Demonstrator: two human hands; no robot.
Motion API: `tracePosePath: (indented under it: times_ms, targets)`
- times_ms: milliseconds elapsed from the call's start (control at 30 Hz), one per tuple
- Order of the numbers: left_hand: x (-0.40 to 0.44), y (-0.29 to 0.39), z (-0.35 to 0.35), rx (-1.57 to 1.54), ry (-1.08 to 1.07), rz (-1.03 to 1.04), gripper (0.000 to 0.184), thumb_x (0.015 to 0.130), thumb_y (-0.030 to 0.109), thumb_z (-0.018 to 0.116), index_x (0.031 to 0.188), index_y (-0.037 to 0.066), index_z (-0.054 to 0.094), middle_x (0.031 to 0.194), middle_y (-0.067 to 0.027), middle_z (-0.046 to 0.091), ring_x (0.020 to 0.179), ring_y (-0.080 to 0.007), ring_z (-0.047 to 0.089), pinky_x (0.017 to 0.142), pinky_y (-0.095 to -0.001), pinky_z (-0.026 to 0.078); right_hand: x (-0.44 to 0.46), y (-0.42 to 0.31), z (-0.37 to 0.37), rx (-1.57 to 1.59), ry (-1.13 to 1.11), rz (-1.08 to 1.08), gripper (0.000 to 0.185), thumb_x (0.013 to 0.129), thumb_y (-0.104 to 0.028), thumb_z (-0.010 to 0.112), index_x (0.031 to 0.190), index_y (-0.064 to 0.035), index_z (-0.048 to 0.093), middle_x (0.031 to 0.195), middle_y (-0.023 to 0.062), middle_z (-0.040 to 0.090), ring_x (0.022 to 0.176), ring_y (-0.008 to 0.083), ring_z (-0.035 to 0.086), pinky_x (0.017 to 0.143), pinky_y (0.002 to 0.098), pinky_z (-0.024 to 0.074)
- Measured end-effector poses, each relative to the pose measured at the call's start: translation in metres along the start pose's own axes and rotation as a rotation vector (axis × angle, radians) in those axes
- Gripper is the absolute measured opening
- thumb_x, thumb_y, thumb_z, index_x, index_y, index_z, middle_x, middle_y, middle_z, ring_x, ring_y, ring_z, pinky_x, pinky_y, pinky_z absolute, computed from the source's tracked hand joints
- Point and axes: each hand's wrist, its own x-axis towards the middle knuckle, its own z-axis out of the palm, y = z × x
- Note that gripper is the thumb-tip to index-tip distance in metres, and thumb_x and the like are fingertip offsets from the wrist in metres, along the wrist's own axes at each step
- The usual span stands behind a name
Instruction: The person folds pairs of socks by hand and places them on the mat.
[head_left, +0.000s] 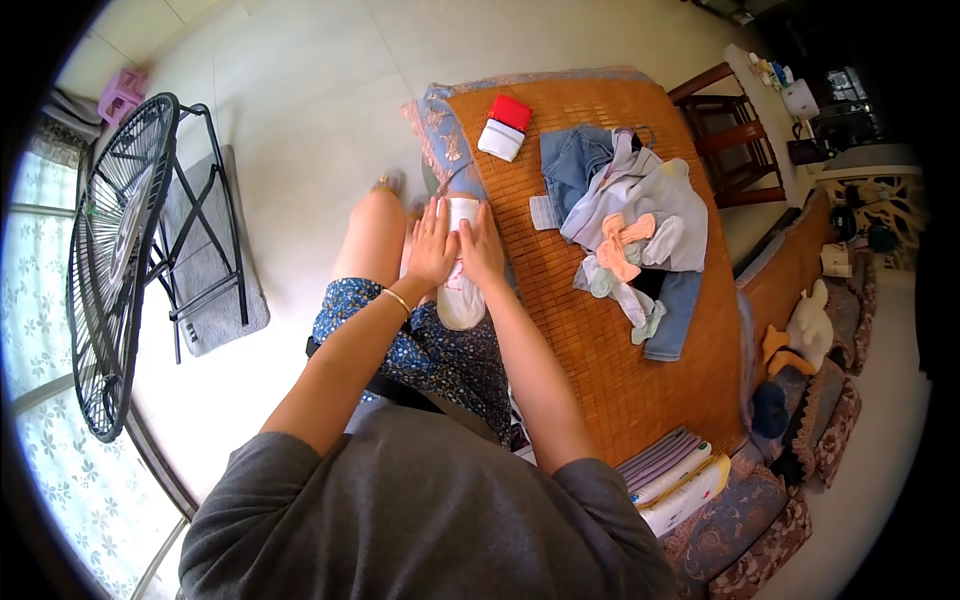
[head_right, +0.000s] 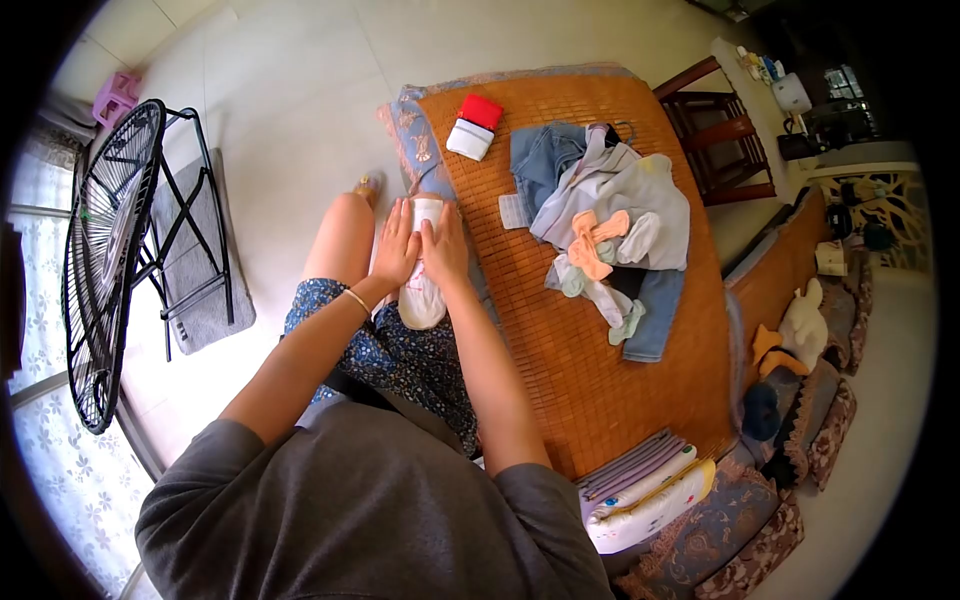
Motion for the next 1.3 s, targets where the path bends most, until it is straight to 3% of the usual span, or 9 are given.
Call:
tracePosePath:
  times_ms: [233,367,433,667,1067,1100,1167,1200,1300]
  targets:
    - [0.000,-0.007,-0.003,-0.335,0.077,-0.191,0.067,0.095,0.032,0.045,0.148,0.001,0.017,0.151,-0.0260,0.019,0.140,-0.0381,0.020,0.112,-0.0446,0.020,0.000,0.025,-0.004,0.399,0.015,0.144,0.070,0.098,-0.044,0.036,0.143,0.0072,0.022,0.147,0.0286,0.026,0.137,0.0390,0.026,0.113,0.0404,0.0220]
    - [-0.021,0.023,-0.085,-0.143,0.059,0.085,0.062,0.091,0.020,0.053,0.145,0.003,0.028,0.148,-0.0202,0.030,0.135,-0.0379,0.030,0.111,-0.0435,0.024,-0.051,-0.004,-0.072,0.079,0.013,-0.238,0.058,0.097,-0.027,0.047,0.145,-0.0015,0.027,0.146,0.0233,0.033,0.135,0.0386,0.031,0.111,0.0426,0.0251]
    - [-0.041,0.039,-0.120,0.067,-0.201,0.341,0.060,0.085,0.011,0.056,0.141,0.004,0.036,0.146,-0.0153,0.036,0.133,-0.0354,0.036,0.111,-0.0447,0.027,-0.078,-0.011,-0.092,-0.312,-0.122,-0.522,0.053,0.093,-0.019,0.051,0.142,-0.0069,0.036,0.144,0.0149,0.040,0.134,0.0331,0.036,0.110,0.0438,0.0287]
    - [-0.078,0.043,-0.109,0.182,-0.413,0.627,0.056,0.081,0.010,0.058,0.136,0.007,0.044,0.141,-0.0086,0.044,0.134,-0.0244,0.038,0.111,-0.0439,0.030,-0.114,-0.013,-0.096,-0.481,-0.283,-0.730,0.053,0.080,-0.005,0.059,0.133,-0.0100,0.050,0.137,0.0069,0.049,0.131,0.0235,0.041,0.109,0.0418,0.0323]
    - [-0.071,0.043,-0.092,-0.209,-0.373,0.327,0.033,0.090,0.009,0.056,0.123,0.008,0.058,0.123,-0.0126,0.059,0.117,-0.0258,0.055,0.102,-0.0433,0.040,-0.096,-0.006,-0.085,-0.130,-0.217,-0.578,0.034,0.078,-0.002,0.062,0.112,-0.0066,0.063,0.119,0.0085,0.062,0.115,0.0251,0.056,0.100,0.0386,0.0402]
    - [-0.071,0.043,-0.090,-0.210,-0.372,0.325,0.033,0.090,0.009,0.056,0.123,0.008,0.058,0.123,-0.0126,0.059,0.117,-0.0258,0.055,0.102,-0.0433,0.040,-0.093,-0.004,-0.080,0.025,-0.188,-0.460,0.028,0.080,-0.004,0.063,0.108,-0.0041,0.063,0.110,0.0115,0.063,0.105,0.0279,0.059,0.091,0.0381,0.0438]
    - [-0.071,0.043,-0.085,-0.319,-0.409,-0.119,0.026,0.091,0.011,0.057,0.115,0.005,0.062,0.112,-0.0155,0.064,0.100,-0.0279,0.063,0.089,-0.0368,0.047,-0.087,-0.001,-0.071,0.175,-0.158,-0.338,0.022,0.082,-0.007,0.063,0.104,-0.0015,0.064,0.100,0.0146,0.065,0.094,0.0308,0.062,0.082,0.0375,0.0474]
    - [-0.071,0.046,-0.082,-0.337,-0.295,-0.115,0.021,0.091,0.013,0.059,0.105,-0.001,0.063,0.095,-0.0145,0.068,0.084,-0.0248,0.065,0.078,-0.0324,0.049,-0.084,-0.001,-0.066,0.192,-0.126,-0.229,0.019,0.084,-0.009,0.064,0.100,0.0005,0.063,0.093,0.0164,0.064,0.085,0.0311,0.061,0.074,0.0371,0.0469]
    - [-0.066,0.037,-0.064,-0.461,-0.112,-0.085,0.020,0.092,0.015,0.060,0.100,-0.004,0.061,0.082,-0.0097,0.066,0.077,-0.0159,0.062,0.072,-0.0287,0.050,-0.074,-0.004,-0.056,0.203,-0.066,-0.131,0.020,0.089,-0.017,0.063,0.090,0.0028,0.060,0.077,0.0166,0.059,0.065,0.0275,0.057,0.059,0.0352,0.0431]
